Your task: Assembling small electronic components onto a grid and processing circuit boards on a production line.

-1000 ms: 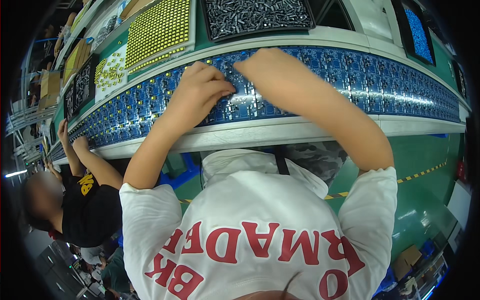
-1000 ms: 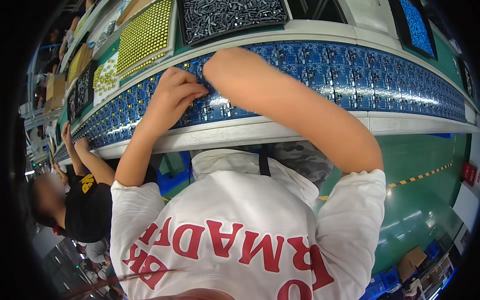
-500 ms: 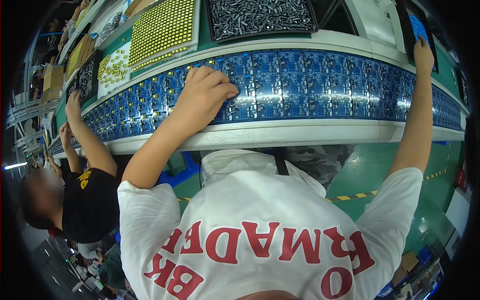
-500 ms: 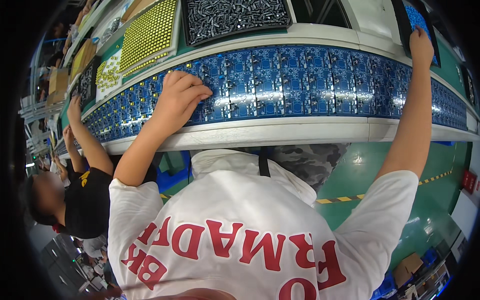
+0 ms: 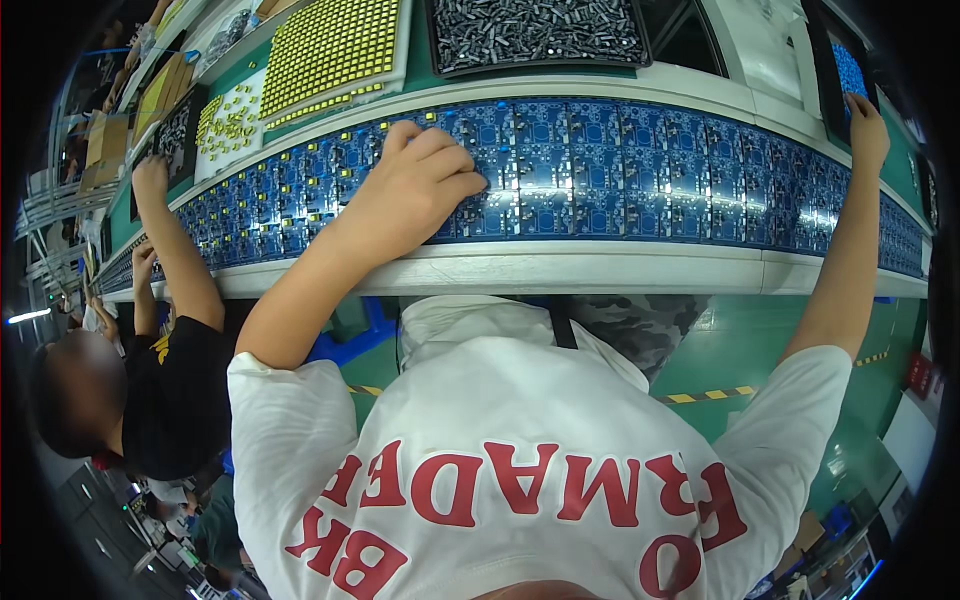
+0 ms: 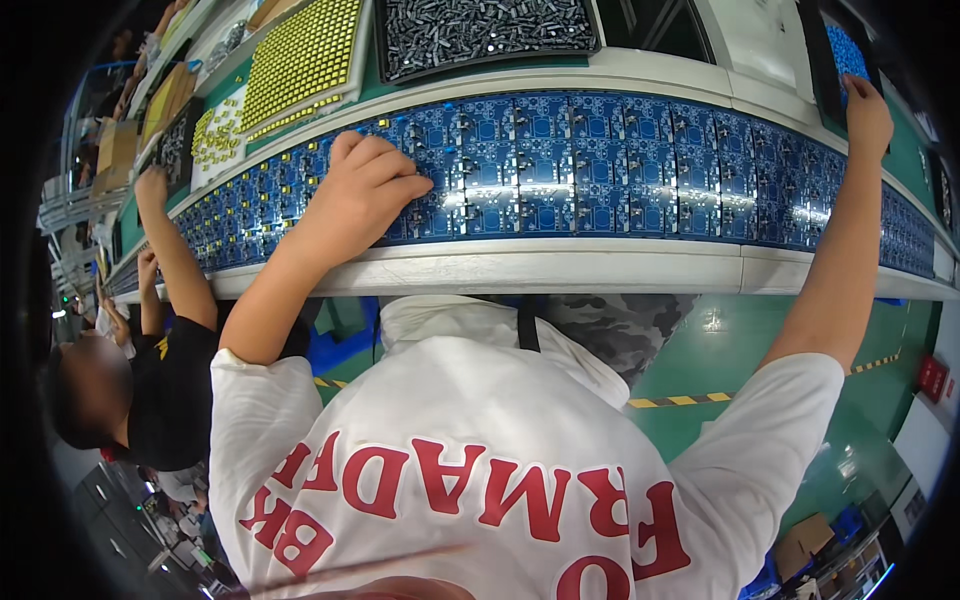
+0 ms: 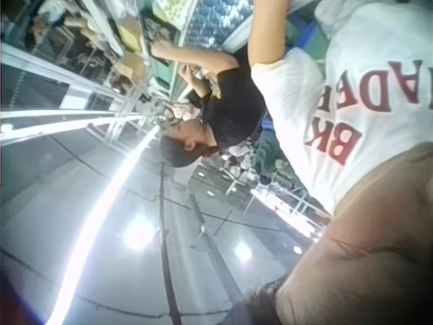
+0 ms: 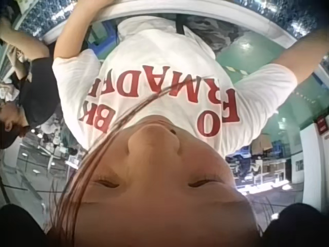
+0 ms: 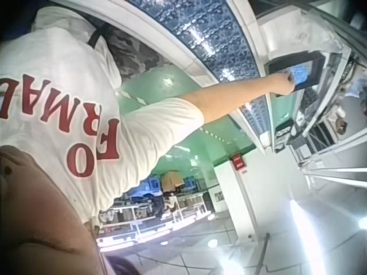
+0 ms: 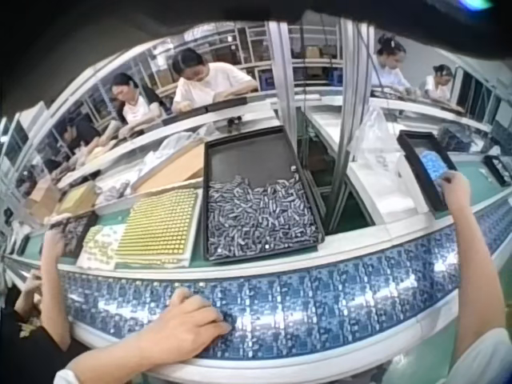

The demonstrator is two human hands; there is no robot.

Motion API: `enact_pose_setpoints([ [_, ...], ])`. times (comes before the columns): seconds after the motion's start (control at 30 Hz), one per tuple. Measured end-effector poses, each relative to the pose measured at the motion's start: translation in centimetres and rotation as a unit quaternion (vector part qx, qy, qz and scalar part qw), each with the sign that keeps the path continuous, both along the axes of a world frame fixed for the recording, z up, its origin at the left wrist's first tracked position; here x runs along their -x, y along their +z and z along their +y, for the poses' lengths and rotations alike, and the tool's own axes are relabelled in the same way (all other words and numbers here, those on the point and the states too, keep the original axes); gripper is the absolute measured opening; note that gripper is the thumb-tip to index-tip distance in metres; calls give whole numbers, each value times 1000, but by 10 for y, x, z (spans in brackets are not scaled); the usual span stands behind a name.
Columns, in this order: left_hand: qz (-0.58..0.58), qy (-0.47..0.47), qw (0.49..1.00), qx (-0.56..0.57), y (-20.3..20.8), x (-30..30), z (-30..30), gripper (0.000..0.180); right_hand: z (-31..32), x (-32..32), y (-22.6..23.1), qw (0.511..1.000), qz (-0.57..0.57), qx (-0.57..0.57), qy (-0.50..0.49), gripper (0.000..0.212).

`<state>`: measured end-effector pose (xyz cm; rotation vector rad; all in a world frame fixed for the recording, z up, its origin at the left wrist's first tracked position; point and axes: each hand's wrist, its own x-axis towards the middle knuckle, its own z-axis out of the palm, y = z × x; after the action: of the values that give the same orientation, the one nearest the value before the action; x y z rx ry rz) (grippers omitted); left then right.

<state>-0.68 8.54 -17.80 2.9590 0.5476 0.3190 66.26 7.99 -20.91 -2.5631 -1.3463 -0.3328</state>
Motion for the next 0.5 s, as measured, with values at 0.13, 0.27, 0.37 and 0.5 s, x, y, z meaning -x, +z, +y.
enact_pose_setpoints([
  [0.13,5,-12,1000,29,10,-10,9,17,-21,25,5,986,-32,-158,-49,32],
  [0.27,-103,52,993,0,18,-22,61,19,-3,115,38,954,92,-284,25,33],
  [0.37,-125,170,977,-46,46,-56,78,11,-3,246,59,902,248,-303,183,25],
  [0.5,-122,127,968,-180,26,-58,98,12,-33,395,65,854,323,-72,401,19],
])
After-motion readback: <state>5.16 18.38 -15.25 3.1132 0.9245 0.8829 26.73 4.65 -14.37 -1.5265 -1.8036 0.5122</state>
